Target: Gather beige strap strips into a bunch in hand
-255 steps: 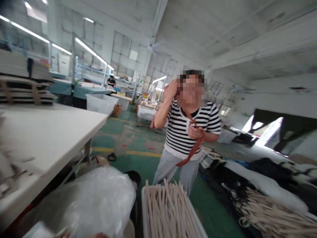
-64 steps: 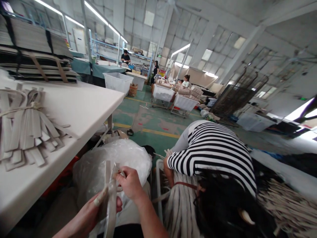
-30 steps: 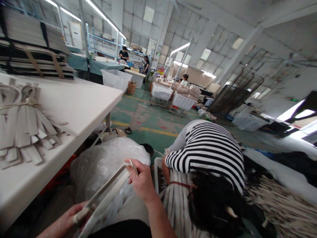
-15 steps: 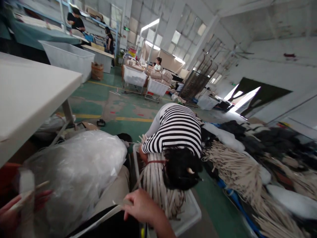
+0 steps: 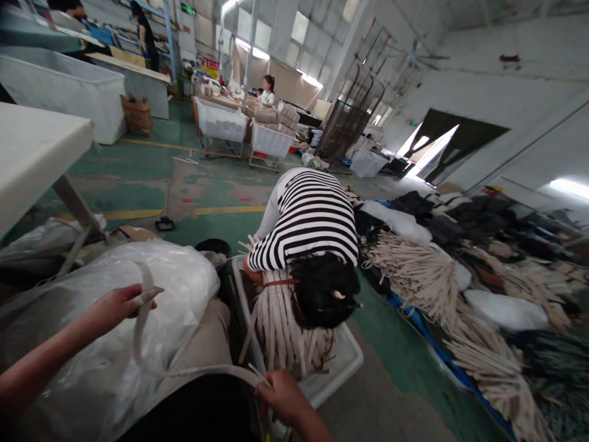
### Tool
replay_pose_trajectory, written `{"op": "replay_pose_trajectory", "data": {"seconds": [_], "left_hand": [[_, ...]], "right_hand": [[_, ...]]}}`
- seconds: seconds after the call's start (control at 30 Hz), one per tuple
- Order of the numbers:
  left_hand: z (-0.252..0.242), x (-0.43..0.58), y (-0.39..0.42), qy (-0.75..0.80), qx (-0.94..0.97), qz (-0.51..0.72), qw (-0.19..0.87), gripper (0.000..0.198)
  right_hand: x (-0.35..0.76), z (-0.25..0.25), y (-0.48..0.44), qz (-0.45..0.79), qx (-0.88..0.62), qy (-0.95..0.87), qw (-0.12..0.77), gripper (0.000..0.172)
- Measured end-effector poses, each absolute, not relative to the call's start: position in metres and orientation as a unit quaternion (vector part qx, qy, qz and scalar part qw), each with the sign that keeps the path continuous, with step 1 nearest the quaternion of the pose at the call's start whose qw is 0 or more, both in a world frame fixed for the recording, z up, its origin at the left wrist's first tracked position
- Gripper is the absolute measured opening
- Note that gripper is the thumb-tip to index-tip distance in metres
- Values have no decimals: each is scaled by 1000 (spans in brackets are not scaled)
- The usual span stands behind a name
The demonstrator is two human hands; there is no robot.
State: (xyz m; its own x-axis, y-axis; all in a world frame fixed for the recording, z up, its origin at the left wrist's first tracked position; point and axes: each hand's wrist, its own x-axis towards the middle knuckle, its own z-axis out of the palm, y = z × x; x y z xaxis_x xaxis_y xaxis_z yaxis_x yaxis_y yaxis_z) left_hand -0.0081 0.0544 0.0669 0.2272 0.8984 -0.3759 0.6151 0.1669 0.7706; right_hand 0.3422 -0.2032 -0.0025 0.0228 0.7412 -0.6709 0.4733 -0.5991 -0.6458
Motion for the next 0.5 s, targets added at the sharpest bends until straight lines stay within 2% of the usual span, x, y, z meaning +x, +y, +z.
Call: {"op": "replay_pose_trajectory", "data": {"seconds": [0.1,0.23,0.3,0.4,0.5], "left_hand": [[82,27,78,581,599,205,511,55],[106,68,99,487,545,360,580,82],[109,77,99,460,527,414,582,91],[95,68,82,497,523,396,568,94],[68,37,48,540,479,355,595,101]], "right_hand": [[334,-16,-203,555,-702,-404,189,40],[319,-26,-185,528,-716,-327,318,55],[313,-24,-167,529,-699,-276,395,61],[306,-21,-138,532,-658,-219,486,65],[303,-25,-115,527,-648,-156,527,66]]}}
